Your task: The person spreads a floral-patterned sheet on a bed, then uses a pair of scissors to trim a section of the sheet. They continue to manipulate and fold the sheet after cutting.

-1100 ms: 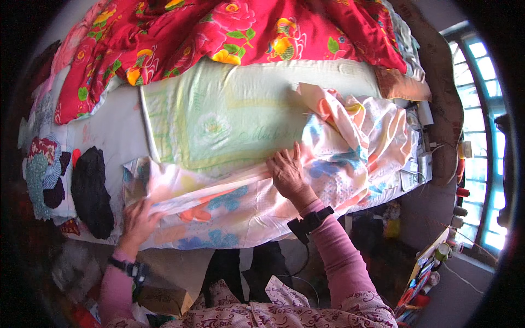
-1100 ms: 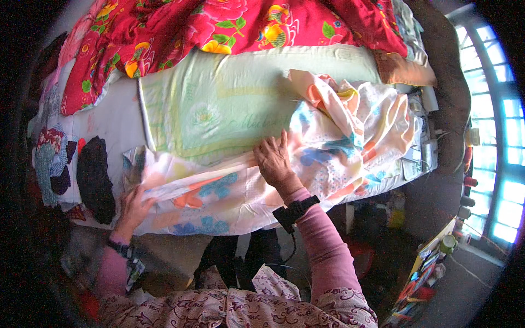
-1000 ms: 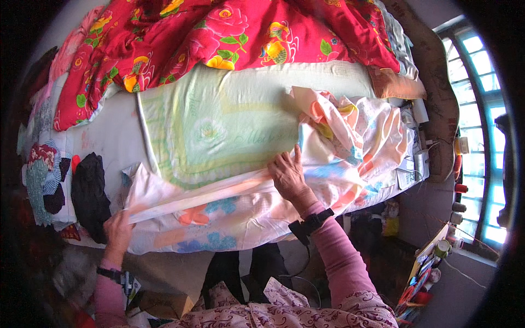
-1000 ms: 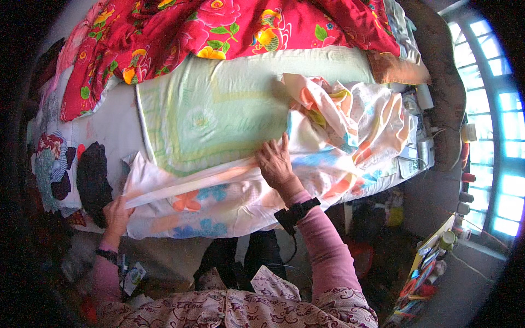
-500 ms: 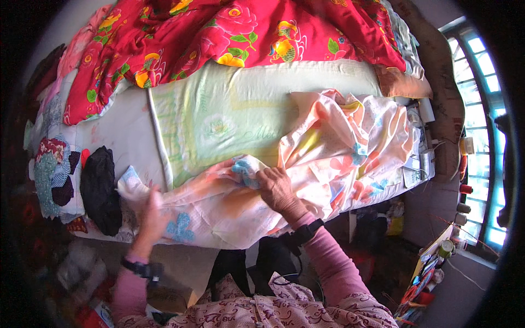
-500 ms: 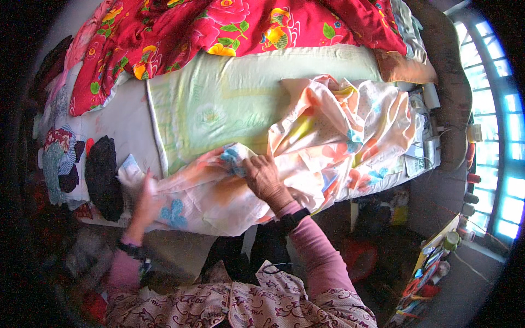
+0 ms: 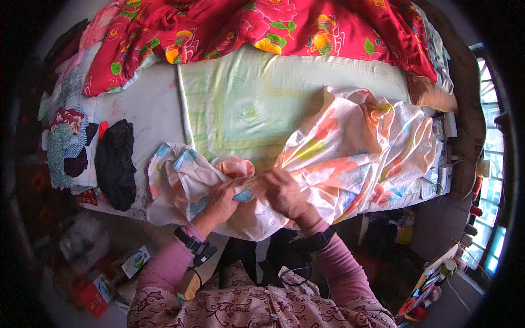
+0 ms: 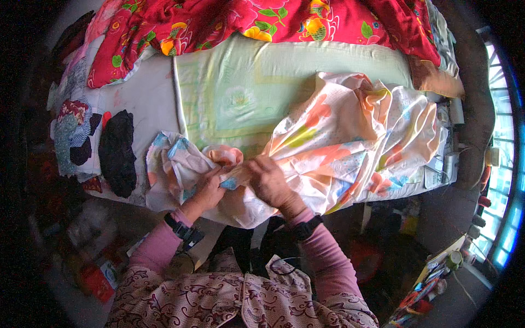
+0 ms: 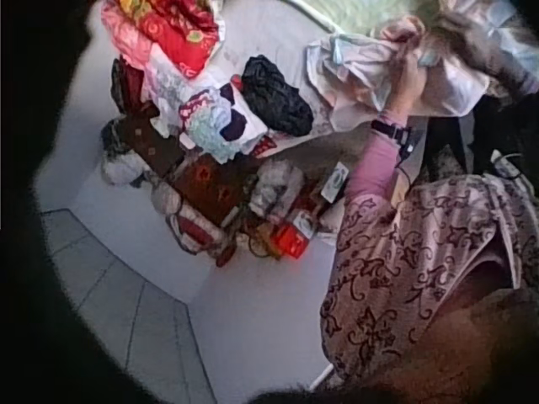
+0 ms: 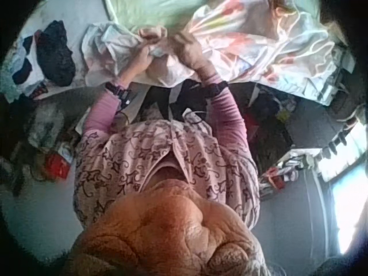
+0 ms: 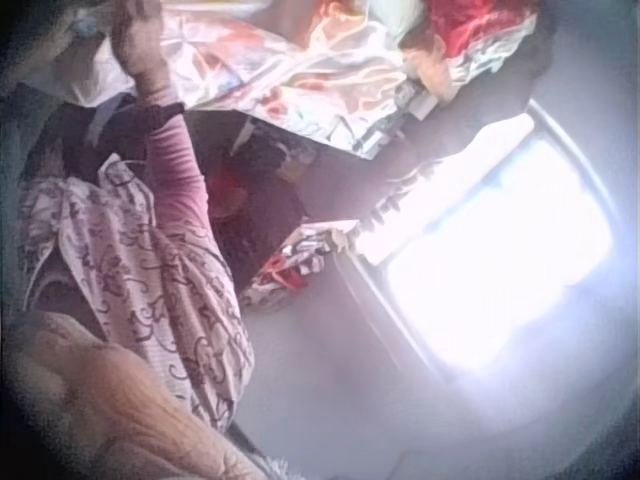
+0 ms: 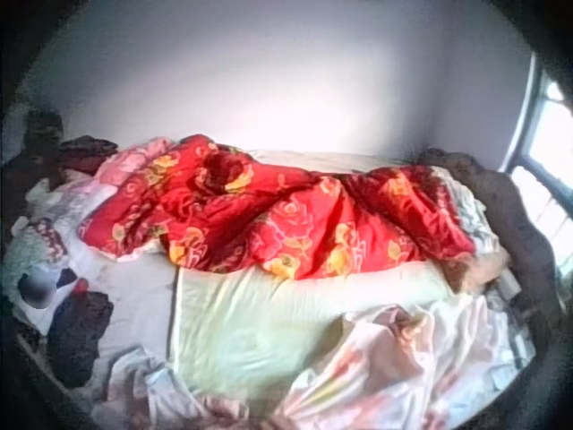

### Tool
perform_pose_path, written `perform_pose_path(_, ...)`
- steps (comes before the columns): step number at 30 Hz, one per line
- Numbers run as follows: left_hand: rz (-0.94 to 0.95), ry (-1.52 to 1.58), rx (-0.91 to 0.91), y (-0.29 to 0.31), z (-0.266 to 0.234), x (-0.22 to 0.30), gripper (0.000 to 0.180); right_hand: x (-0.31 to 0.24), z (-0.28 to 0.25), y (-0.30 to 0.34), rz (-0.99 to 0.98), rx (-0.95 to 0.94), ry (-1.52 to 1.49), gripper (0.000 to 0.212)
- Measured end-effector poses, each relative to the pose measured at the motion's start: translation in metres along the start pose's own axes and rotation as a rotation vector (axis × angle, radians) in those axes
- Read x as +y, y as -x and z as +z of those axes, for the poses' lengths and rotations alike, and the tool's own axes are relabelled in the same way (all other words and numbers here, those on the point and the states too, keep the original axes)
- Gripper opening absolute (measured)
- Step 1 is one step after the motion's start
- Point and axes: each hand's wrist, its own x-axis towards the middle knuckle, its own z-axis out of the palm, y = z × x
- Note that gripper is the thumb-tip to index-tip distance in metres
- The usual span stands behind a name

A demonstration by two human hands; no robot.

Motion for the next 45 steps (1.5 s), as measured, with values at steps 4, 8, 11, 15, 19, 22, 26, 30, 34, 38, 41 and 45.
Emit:
perform_pose_path(4,-0.046,-0.112,0.010,0.030,-0.011,-0.013,0.046,0.042,-0.033,0.000,0.225,0.233,0.157,0.038)
perform_pose_path(8,-0.126,0.044,0.023,0.056,-0.019,-0.019,0.043,0.077,-0.062,-0.016,0.283,0.277,0.416,0.034)
perform_pose_path(11,-0.152,-0.020,0.009,0.068,-0.021,-0.021,0.043,0.081,-0.059,-0.033,0.278,0.193,0.385,0.026)
perform_pose_path(15,-0.165,-0.015,0.013,0.073,-0.021,-0.020,0.048,0.057,-0.026,-0.048,0.275,0.064,0.186,0.025)
perform_pose_path(19,-0.120,-0.051,0.017,0.074,-0.021,-0.018,0.051,0.034,-0.005,-0.062,0.168,0.185,0.057,0.028)
perform_pose_path(22,-0.152,-0.080,0.012,0.075,-0.021,-0.016,0.054,0.027,-0.001,-0.073,0.210,0.073,-0.017,0.026)
perform_pose_path(26,-0.136,-0.151,0.016,0.075,-0.019,-0.014,0.053,0.025,0.008,-0.082,0.168,-0.113,0.054,0.025)
perform_pose_path(30,-0.160,-0.184,0.023,0.076,-0.017,-0.012,0.049,0.034,0.015,-0.090,0.200,-0.053,0.001,0.016)
perform_pose_path(34,-0.150,-0.158,0.066,0.077,-0.019,-0.012,0.045,0.060,-0.008,-0.082,0.526,0.347,-0.765,0.012)
perform_pose_path(38,-0.172,-0.127,0.030,0.076,-0.020,-0.014,0.044,0.079,-0.030,-0.061,0.678,0.613,-0.885,0.010)
perform_pose_path(41,-0.176,-0.110,0.044,0.078,-0.018,-0.016,0.044,0.094,-0.057,-0.047,0.689,0.864,-0.999,0.015)
perform_pose_path(45,-0.203,-0.128,0.035,0.079,-0.017,-0.016,0.044,0.106,-0.082,-0.027,0.683,0.950,-1.106,0.013)
